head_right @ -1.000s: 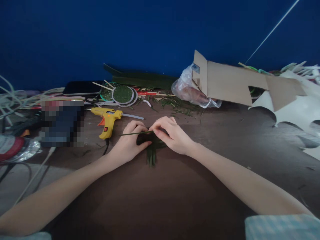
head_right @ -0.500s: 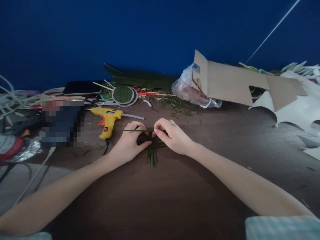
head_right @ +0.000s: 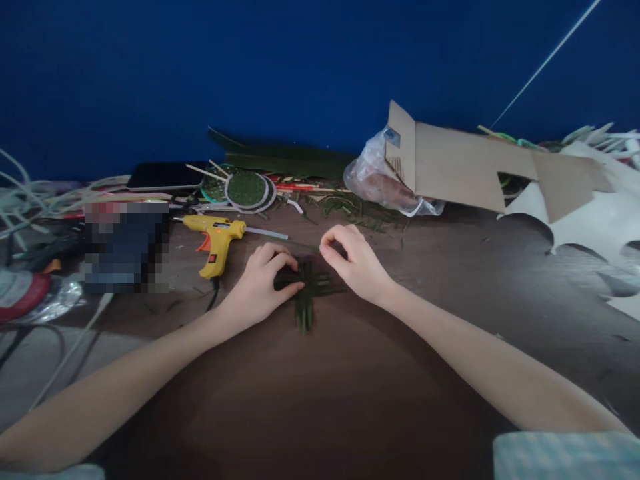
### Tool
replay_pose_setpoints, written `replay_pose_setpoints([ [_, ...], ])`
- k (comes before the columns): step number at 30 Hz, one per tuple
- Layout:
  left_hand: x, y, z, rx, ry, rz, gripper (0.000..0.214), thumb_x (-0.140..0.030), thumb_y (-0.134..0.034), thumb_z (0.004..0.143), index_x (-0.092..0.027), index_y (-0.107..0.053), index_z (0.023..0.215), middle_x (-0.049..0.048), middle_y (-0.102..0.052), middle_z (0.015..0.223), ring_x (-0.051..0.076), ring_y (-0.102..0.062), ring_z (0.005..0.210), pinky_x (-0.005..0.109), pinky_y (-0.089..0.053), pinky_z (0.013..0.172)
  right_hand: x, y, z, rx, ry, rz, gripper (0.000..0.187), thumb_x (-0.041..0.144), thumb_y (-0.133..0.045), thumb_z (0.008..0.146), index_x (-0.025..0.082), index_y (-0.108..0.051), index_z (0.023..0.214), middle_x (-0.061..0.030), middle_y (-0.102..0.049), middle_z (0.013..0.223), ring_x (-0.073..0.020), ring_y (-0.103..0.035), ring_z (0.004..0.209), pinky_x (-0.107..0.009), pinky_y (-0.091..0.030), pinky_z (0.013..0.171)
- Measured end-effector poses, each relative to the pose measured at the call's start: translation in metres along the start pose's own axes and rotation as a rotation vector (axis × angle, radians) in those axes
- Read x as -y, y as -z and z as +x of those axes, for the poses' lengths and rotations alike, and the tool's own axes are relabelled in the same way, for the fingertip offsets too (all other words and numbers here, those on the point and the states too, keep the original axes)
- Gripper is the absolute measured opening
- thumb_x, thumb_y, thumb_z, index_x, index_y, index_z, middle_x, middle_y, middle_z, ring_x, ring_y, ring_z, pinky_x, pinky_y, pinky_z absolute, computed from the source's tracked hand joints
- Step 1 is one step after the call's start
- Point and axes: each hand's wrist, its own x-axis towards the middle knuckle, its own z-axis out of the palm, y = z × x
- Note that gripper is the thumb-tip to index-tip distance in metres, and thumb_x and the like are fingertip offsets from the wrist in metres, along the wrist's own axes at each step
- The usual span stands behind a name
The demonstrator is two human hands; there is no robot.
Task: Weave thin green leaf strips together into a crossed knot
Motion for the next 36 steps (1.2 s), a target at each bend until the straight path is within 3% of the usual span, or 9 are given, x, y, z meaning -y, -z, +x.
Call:
replay_pose_setpoints([
  [7, -0.001, 0.0, -0.001, -0.024, -0.003, 0.053, 0.018, -0.026, -0.065, 0.077, -0.017, -0.054, 0.088, 0.0036, -0.046, 0.093, 0.02, -0.044, 0.088, 0.036, -0.037, 0.078, -0.009, 0.003, 0.005, 0.024, 0.028, -0.029, 0.012, 0.021, -0.05, 0.082, 0.021, -0.049, 0.07, -0.0031, -0.057, 0.085, -0.019, -0.048, 0.086, -0.037, -0.034, 0.083],
  [18, -0.001, 0.0, -0.001, -0.017, 0.01, 0.045, 0.015, -0.026, -0.063, 0.078, -0.019, -0.054, 0.088, 0.0026, -0.045, 0.09, 0.021, -0.044, 0.089, 0.036, -0.036, 0.078, -0.008, 0.01, 0.006, 0.224, 0.037, -0.06, 0.015, 0.026, -0.051, 0.081, 0.021, -0.051, 0.067, -0.0043, -0.055, 0.095, -0.0222, -0.045, 0.099, -0.045, -0.029, 0.093],
  [36, -0.002, 0.0, 0.0, -0.022, 0.033, 0.044, 0.02, -0.025, -0.067, 0.074, -0.018, -0.05, 0.083, 0.0019, -0.052, 0.089, 0.021, -0.048, 0.088, 0.034, -0.036, 0.075, -0.006, 0.015, 0.008, 0.353, 0.062, -0.133, 0.016, 0.029, -0.051, 0.079, 0.021, -0.054, 0.065, -0.0061, -0.052, 0.102, -0.026, -0.041, 0.106, -0.054, -0.026, 0.095],
])
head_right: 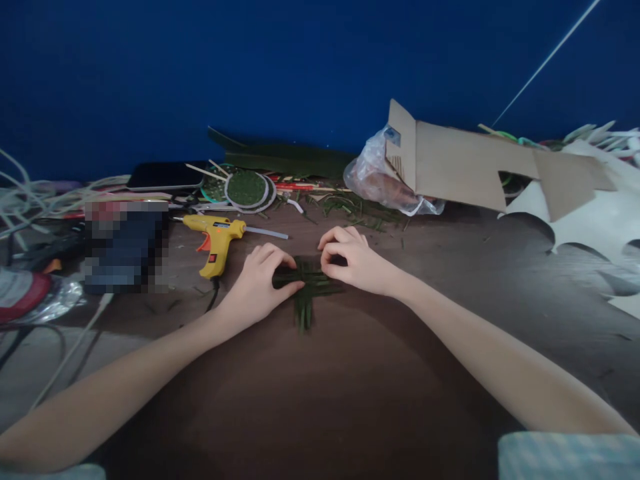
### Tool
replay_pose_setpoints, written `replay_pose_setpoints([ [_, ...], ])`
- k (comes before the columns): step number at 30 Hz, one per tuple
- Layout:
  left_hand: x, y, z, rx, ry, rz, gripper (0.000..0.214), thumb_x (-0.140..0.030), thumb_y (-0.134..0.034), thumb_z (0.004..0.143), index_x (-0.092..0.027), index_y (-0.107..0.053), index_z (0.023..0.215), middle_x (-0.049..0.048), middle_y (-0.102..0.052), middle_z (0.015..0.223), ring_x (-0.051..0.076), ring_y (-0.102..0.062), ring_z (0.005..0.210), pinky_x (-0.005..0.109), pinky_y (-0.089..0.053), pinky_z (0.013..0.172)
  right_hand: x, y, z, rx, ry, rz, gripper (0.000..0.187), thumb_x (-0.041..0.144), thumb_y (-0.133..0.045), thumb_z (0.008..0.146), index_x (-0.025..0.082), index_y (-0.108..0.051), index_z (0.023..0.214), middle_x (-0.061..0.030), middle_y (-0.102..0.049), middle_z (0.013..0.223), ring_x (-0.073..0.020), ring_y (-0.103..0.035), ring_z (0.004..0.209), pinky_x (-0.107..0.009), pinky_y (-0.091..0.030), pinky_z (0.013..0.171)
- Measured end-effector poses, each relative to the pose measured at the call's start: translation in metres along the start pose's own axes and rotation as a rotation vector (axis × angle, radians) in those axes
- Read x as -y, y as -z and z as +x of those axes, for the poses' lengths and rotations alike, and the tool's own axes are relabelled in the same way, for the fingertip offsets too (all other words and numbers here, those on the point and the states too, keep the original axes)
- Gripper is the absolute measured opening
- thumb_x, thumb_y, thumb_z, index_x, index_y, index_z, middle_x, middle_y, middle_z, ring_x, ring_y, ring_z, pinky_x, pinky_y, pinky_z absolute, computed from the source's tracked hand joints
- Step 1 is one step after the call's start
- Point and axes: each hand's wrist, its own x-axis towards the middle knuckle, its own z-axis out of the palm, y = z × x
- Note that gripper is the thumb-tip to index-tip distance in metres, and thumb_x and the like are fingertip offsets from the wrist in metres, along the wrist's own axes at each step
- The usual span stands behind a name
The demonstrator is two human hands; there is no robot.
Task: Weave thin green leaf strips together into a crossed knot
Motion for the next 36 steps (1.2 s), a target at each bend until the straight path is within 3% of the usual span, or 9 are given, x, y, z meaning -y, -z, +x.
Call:
replay_pose_setpoints([
  [16, 0.0005, -0.0006, -0.0002, -0.002, -0.04, -0.017, 0.02, -0.024, -0.067, 0.075, -0.017, -0.05, 0.082, 0.0009, -0.055, 0.084, 0.019, -0.049, 0.081, 0.032, -0.037, 0.071, -0.0016, -0.0021, -0.0003, -0.012, 0.012, -0.039, 0.013, 0.025, -0.053, 0.078, 0.021, -0.053, 0.065, -0.0062, -0.052, 0.102, -0.0253, -0.042, 0.104, -0.051, -0.029, 0.094],
  [25, 0.0019, 0.0009, -0.0002, -0.001, -0.187, -0.046, 0.012, -0.021, -0.065, 0.078, -0.017, -0.055, 0.084, -0.0001, -0.06, 0.083, 0.017, -0.05, 0.081, 0.029, -0.037, 0.071, -0.0002, -0.0025, 0.0004, -0.024, 0.019, -0.079, 0.014, 0.024, -0.051, 0.078, 0.02, -0.053, 0.065, -0.0071, -0.053, 0.102, -0.0247, -0.043, 0.103, -0.048, -0.03, 0.092],
  [36, 0.0012, 0.0009, -0.0002, 0.003, -0.181, -0.053, 0.008, -0.018, -0.064, 0.078, -0.017, -0.058, 0.083, 0.0011, -0.061, 0.084, 0.017, -0.052, 0.081, 0.03, -0.04, 0.072, 0.0018, -0.0017, -0.0005, -0.017, -0.003, -0.027, 0.014, 0.026, -0.051, 0.08, 0.02, -0.053, 0.067, -0.0063, -0.054, 0.101, -0.0243, -0.043, 0.104, -0.049, -0.029, 0.094],
])
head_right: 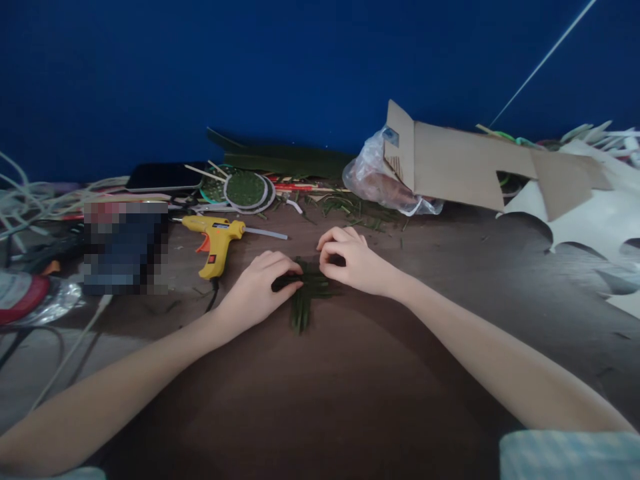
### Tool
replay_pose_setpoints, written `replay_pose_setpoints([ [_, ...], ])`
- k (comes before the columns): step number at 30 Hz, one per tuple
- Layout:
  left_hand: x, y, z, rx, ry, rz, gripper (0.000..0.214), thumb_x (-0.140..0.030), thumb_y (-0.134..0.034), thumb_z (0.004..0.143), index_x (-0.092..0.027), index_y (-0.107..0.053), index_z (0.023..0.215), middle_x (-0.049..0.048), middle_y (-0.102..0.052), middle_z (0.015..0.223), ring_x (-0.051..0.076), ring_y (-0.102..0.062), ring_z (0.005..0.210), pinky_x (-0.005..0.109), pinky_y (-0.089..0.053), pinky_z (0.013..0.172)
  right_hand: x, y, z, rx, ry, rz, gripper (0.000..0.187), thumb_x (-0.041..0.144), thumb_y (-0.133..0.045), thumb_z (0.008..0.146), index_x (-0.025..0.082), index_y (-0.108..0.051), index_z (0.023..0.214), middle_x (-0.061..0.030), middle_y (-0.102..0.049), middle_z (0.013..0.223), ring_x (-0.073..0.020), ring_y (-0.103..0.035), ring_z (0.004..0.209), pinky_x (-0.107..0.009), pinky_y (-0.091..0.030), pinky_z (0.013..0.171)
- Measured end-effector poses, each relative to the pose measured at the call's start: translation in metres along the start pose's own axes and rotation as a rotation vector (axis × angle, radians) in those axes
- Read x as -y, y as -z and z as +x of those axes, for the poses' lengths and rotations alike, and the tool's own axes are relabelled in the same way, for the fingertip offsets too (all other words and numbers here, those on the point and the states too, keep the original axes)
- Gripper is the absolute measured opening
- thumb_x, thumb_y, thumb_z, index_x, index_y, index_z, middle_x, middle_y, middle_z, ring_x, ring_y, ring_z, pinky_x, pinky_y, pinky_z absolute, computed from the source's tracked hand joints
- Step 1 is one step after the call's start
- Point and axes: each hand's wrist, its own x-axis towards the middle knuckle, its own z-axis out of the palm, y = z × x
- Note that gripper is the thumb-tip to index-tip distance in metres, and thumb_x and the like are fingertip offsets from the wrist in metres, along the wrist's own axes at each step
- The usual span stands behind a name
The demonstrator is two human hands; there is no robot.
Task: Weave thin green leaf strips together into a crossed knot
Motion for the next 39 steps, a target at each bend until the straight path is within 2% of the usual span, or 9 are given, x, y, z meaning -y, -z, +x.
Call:
replay_pose_setpoints([
  [5, 0.0, 0.001, 0.001, 0.009, 0.002, 0.017, 0.006, -0.022, -0.06, 0.082, -0.017, -0.058, 0.085, 0.0013, -0.061, 0.085, 0.018, -0.052, 0.081, 0.03, -0.041, 0.072, 0.009, 0.0, -0.001, -0.07, 0.046, 0.063, 0.015, 0.024, -0.051, 0.082, 0.02, -0.053, 0.068, -0.0055, -0.056, 0.097, -0.0212, -0.047, 0.099, -0.043, -0.032, 0.092],
  [10, -0.001, -0.001, 0.002, -0.019, -0.037, 0.063, 0.016, -0.032, -0.057, 0.084, -0.016, -0.058, 0.08, 0.0014, -0.061, 0.08, 0.017, -0.051, 0.076, 0.029, -0.039, 0.067, 0.019, -0.005, 0.0, -0.127, 0.058, 0.114, 0.014, 0.023, -0.052, 0.083, 0.019, -0.053, 0.07, -0.0032, -0.057, 0.084, -0.0176, -0.049, 0.085, -0.035, -0.036, 0.082],
  [15, -0.001, -0.002, 0.002, -0.039, -0.069, 0.134, 0.02, -0.028, -0.049, 0.089, -0.016, -0.057, 0.075, 0.0017, -0.059, 0.074, 0.017, -0.05, 0.072, 0.028, -0.039, 0.065, 0.027, -0.011, 0.001, -0.122, 0.038, 0.159, 0.012, 0.024, -0.052, 0.084, 0.02, -0.054, 0.073, -0.0016, -0.059, 0.079, -0.0166, -0.049, 0.081, -0.032, -0.038, 0.077],
  [21, -0.001, 0.0, 0.002, -0.071, -0.078, 0.112, 0.019, -0.02, -0.046, 0.088, -0.015, -0.059, 0.075, 0.0024, -0.061, 0.074, 0.016, -0.051, 0.071, 0.029, -0.041, 0.066, 0.023, -0.01, 0.0, -0.094, 0.054, 0.136, 0.01, 0.024, -0.049, 0.085, 0.021, -0.055, 0.078, -0.0023, -0.06, 0.082, -0.0179, -0.05, 0.082, -0.034, -0.038, 0.078],
  [26, -0.002, 0.0, 0.002, -0.081, -0.068, 0.029, 0.016, -0.016, -0.047, 0.086, -0.015, -0.06, 0.079, 0.0025, -0.063, 0.078, 0.016, -0.052, 0.073, 0.029, -0.043, 0.07, 0.014, -0.013, -0.002, -0.137, 0.026, -0.039, 0.002, 0.019, -0.055, 0.078, 0.02, -0.053, 0.077, -0.0044, -0.057, 0.089, -0.0213, -0.047, 0.09, -0.039, -0.035, 0.084],
  [33, -0.001, 0.002, 0.001, -0.086, -0.057, -0.038, 0.016, -0.013, -0.047, 0.085, -0.015, -0.061, 0.077, 0.0025, -0.063, 0.078, 0.015, -0.052, 0.073, 0.028, -0.043, 0.073, 0.012, -0.018, -0.004, -0.121, 0.007, -0.133, 0.014, 0.023, -0.057, 0.077, 0.021, -0.054, 0.09, -0.0058, -0.055, 0.099, -0.0234, -0.043, 0.097, -0.04, -0.033, 0.085],
  [39, -0.003, 0.003, 0.002, -0.073, -0.044, -0.045, 0.017, -0.013, -0.046, 0.085, -0.015, -0.06, 0.076, 0.0024, -0.063, 0.078, 0.015, -0.052, 0.074, 0.028, -0.043, 0.073, 0.012, -0.018, -0.004, -0.103, 0.012, -0.106, 0.014, 0.021, -0.055, 0.078, 0.022, -0.052, 0.091, -0.0061, -0.054, 0.102, -0.0238, -0.043, 0.099, -0.041, -0.033, 0.085],
])
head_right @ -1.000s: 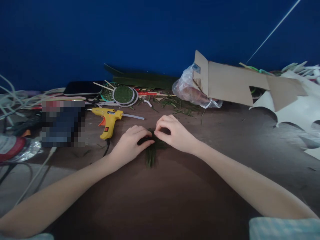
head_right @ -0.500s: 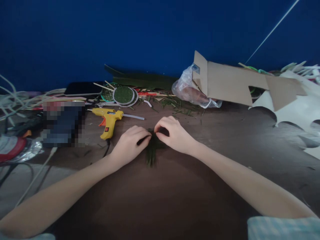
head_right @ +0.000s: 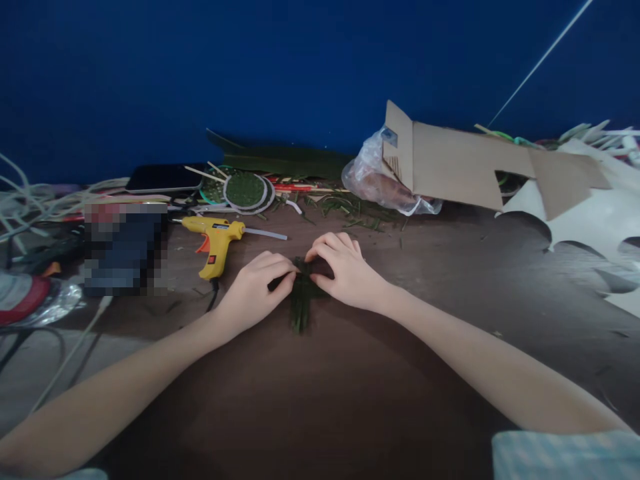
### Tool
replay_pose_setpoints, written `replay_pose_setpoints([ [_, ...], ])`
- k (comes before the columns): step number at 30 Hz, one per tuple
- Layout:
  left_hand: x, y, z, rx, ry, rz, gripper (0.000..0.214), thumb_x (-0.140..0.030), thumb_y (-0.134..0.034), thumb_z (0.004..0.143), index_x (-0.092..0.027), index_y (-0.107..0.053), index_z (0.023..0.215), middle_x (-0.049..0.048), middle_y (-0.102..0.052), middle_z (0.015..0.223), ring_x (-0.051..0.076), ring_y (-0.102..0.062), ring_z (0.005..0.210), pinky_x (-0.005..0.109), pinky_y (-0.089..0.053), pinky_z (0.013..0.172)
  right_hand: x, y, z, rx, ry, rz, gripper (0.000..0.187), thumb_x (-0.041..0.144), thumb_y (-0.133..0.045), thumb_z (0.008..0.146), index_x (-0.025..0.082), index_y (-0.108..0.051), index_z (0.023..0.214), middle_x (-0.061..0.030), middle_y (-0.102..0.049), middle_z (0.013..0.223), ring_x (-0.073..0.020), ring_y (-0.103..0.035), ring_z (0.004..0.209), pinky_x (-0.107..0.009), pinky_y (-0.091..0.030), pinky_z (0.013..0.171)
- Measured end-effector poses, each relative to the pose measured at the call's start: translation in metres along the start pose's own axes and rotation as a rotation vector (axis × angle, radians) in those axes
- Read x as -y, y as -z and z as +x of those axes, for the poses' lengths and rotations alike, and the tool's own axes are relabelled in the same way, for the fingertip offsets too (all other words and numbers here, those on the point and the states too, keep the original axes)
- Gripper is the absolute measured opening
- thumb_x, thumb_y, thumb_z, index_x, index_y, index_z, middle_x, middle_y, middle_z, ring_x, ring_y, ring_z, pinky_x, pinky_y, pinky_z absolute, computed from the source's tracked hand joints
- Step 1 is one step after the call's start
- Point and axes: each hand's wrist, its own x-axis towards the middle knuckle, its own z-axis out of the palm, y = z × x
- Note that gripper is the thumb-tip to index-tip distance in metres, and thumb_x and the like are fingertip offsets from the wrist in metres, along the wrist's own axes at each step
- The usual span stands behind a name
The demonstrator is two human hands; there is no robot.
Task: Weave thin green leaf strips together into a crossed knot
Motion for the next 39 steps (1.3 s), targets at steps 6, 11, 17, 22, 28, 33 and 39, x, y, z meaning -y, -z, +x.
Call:
replay_pose_setpoints([
  [6, 0.0, 0.0, 0.0, -0.008, -0.003, 0.006, 0.017, -0.013, -0.046, 0.085, -0.015, -0.06, 0.075, 0.0019, -0.062, 0.076, 0.014, -0.051, 0.071, 0.027, -0.043, 0.072, 0.001, 0.001, 0.001, 0.025, -0.007, -0.021, 0.014, 0.02, -0.053, 0.078, 0.022, -0.05, 0.091, -0.0055, -0.054, 0.104, -0.0241, -0.042, 0.099, -0.042, -0.032, 0.084],
  [11, 0.0, 0.0, 0.0, -0.007, 0.0, 0.006, 0.017, -0.013, -0.046, 0.084, -0.015, -0.06, 0.075, 0.002, -0.062, 0.077, 0.014, -0.051, 0.072, 0.027, -0.042, 0.071, 0.002, 0.001, 0.001, 0.041, -0.01, -0.049, 0.016, 0.021, -0.052, 0.078, 0.022, -0.05, 0.094, -0.0059, -0.052, 0.107, -0.0242, -0.042, 0.101, -0.042, -0.032, 0.085],
  [17, 0.0, 0.0, 0.0, -0.003, -0.002, 0.012, 0.017, -0.013, -0.046, 0.085, -0.014, -0.06, 0.074, 0.002, -0.061, 0.076, 0.014, -0.05, 0.071, 0.027, -0.042, 0.071, 0.003, 0.0, 0.001, 0.028, 0.035, -0.086, 0.014, 0.019, -0.049, 0.079, 0.022, -0.05, 0.092, -0.0066, -0.053, 0.107, -0.0243, -0.042, 0.101, -0.042, -0.033, 0.085],
  [22, 0.0, -0.001, 0.0, -0.008, -0.007, 0.015, 0.017, -0.013, -0.045, 0.085, -0.015, -0.059, 0.075, 0.0023, -0.062, 0.077, 0.015, -0.05, 0.072, 0.028, -0.042, 0.072, 0.004, -0.001, 0.0, -0.002, 0.049, -0.105, 0.017, 0.019, -0.05, 0.077, 0.021, -0.05, 0.094, -0.0083, -0.053, 0.108, -0.0259, -0.044, 0.102, -0.042, -0.035, 0.083],
  [28, 0.001, -0.002, 0.0, -0.001, 0.0, 0.023, 0.017, -0.013, -0.045, 0.085, -0.016, -0.059, 0.076, 0.0017, -0.062, 0.077, 0.015, -0.051, 0.073, 0.029, -0.043, 0.072, 0.01, -0.005, -0.003, -0.046, 0.131, -0.231, 0.017, 0.017, -0.046, 0.079, 0.019, -0.052, 0.095, -0.0121, -0.053, 0.112, -0.0288, -0.043, 0.105, -0.044, -0.035, 0.083],
  [33, 0.001, -0.001, 0.0, 0.001, 0.002, 0.028, 0.016, -0.013, -0.045, 0.084, -0.016, -0.059, 0.076, 0.0018, -0.062, 0.077, 0.015, -0.051, 0.073, 0.028, -0.043, 0.071, 0.009, -0.007, -0.003, -0.053, 0.102, -0.217, 0.017, 0.018, -0.048, 0.078, 0.02, -0.051, 0.094, -0.0104, -0.053, 0.112, -0.0269, -0.043, 0.105, -0.042, -0.035, 0.084],
  [39, 0.0, -0.001, 0.0, 0.005, 0.008, 0.024, 0.018, -0.013, -0.044, 0.085, -0.016, -0.059, 0.075, 0.0016, -0.062, 0.076, 0.015, -0.051, 0.072, 0.028, -0.043, 0.071, 0.008, -0.007, -0.002, -0.043, 0.075, -0.106, 0.014, 0.015, -0.048, 0.076, 0.02, -0.049, 0.089, -0.0102, -0.054, 0.108, -0.0263, -0.043, 0.105, -0.042, -0.036, 0.084],
])
